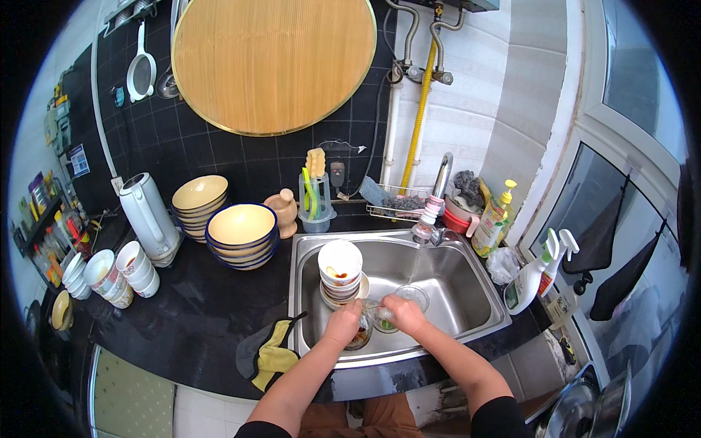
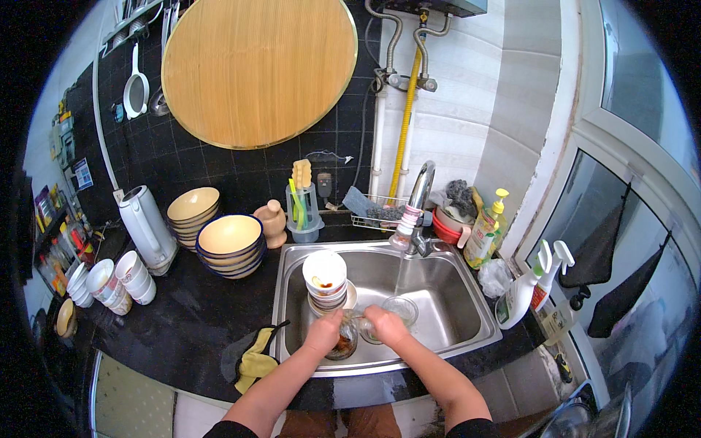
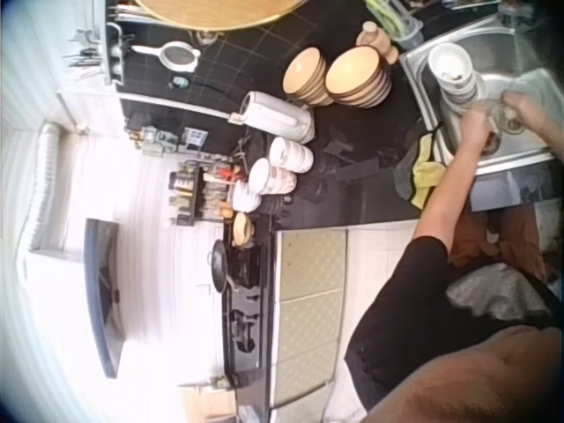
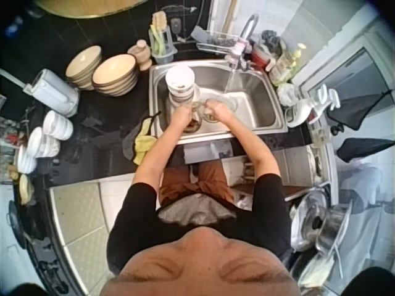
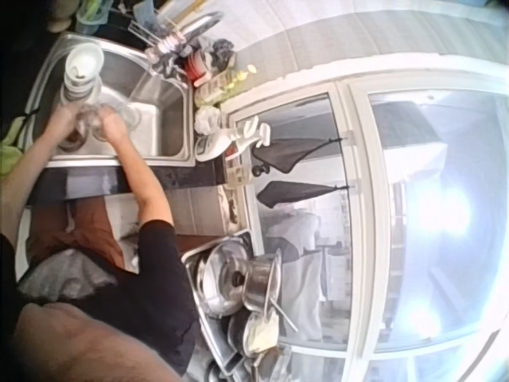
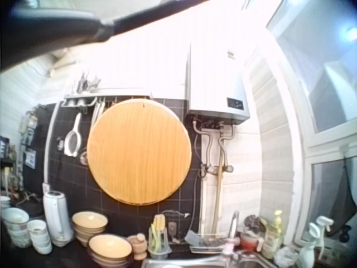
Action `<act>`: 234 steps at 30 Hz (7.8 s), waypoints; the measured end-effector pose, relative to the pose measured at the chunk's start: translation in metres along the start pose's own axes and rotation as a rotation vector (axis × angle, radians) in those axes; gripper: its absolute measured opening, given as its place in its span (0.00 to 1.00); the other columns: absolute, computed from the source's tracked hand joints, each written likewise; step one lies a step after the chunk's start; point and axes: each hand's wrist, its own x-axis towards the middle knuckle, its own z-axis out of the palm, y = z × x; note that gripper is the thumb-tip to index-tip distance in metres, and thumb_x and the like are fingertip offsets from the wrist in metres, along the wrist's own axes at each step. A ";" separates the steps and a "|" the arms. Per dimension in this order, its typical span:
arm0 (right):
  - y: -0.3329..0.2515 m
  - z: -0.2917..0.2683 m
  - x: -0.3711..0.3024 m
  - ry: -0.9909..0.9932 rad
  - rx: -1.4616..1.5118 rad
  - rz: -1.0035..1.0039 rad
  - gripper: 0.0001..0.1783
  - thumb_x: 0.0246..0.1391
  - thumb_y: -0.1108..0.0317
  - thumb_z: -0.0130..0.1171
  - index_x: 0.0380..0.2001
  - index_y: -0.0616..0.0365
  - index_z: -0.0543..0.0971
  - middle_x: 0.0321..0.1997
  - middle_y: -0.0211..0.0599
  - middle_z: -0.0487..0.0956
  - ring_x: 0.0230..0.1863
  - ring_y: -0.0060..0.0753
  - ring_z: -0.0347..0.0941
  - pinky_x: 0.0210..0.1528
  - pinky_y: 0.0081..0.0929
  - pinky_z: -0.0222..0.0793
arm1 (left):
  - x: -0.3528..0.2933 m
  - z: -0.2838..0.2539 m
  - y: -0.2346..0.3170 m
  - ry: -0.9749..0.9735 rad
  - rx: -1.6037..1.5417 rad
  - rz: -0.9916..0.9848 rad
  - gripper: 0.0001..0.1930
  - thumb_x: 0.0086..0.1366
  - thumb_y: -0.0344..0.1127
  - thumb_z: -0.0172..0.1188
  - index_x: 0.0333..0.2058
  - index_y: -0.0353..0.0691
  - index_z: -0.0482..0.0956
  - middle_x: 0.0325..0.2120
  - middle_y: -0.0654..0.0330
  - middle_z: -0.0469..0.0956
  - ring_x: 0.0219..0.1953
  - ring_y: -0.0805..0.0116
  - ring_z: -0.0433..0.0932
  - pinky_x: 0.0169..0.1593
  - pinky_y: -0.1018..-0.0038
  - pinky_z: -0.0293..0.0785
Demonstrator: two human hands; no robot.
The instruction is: The person washes a stack of dirty bowls and plates in a kitchen sink using a yellow sponge and running water. They scrub the interior and exterior of each item and rinse them under the tap, placing the cleaned items into a pile within the sink.
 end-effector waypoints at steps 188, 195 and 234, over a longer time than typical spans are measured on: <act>0.017 0.019 0.028 0.216 1.011 0.652 0.23 0.56 0.53 0.42 0.48 0.59 0.69 0.49 0.40 0.71 0.52 0.40 0.65 0.53 0.30 0.59 | 0.013 -0.026 0.027 -0.394 -1.580 -0.500 0.06 0.55 0.21 0.54 0.33 0.34 0.71 0.36 0.50 0.76 0.40 0.63 0.75 0.47 0.70 0.71; 0.019 -0.005 0.012 -0.031 1.838 0.981 0.45 0.46 0.29 0.35 0.50 0.61 0.64 0.48 0.45 0.70 0.47 0.40 0.68 0.48 0.37 0.64 | 0.041 -0.008 0.056 -0.407 -0.589 -0.103 0.04 0.54 0.26 0.55 0.30 0.35 0.72 0.28 0.49 0.76 0.30 0.61 0.76 0.35 0.74 0.70; 0.116 -0.012 -0.020 0.616 1.342 1.042 0.10 0.50 0.63 0.54 0.32 0.56 0.74 0.25 0.29 0.74 0.21 0.22 0.68 0.15 0.19 0.64 | 0.036 0.022 -0.004 -0.676 0.503 -0.290 0.11 0.50 0.39 0.57 0.29 0.39 0.77 0.26 0.49 0.76 0.31 0.55 0.76 0.34 0.62 0.72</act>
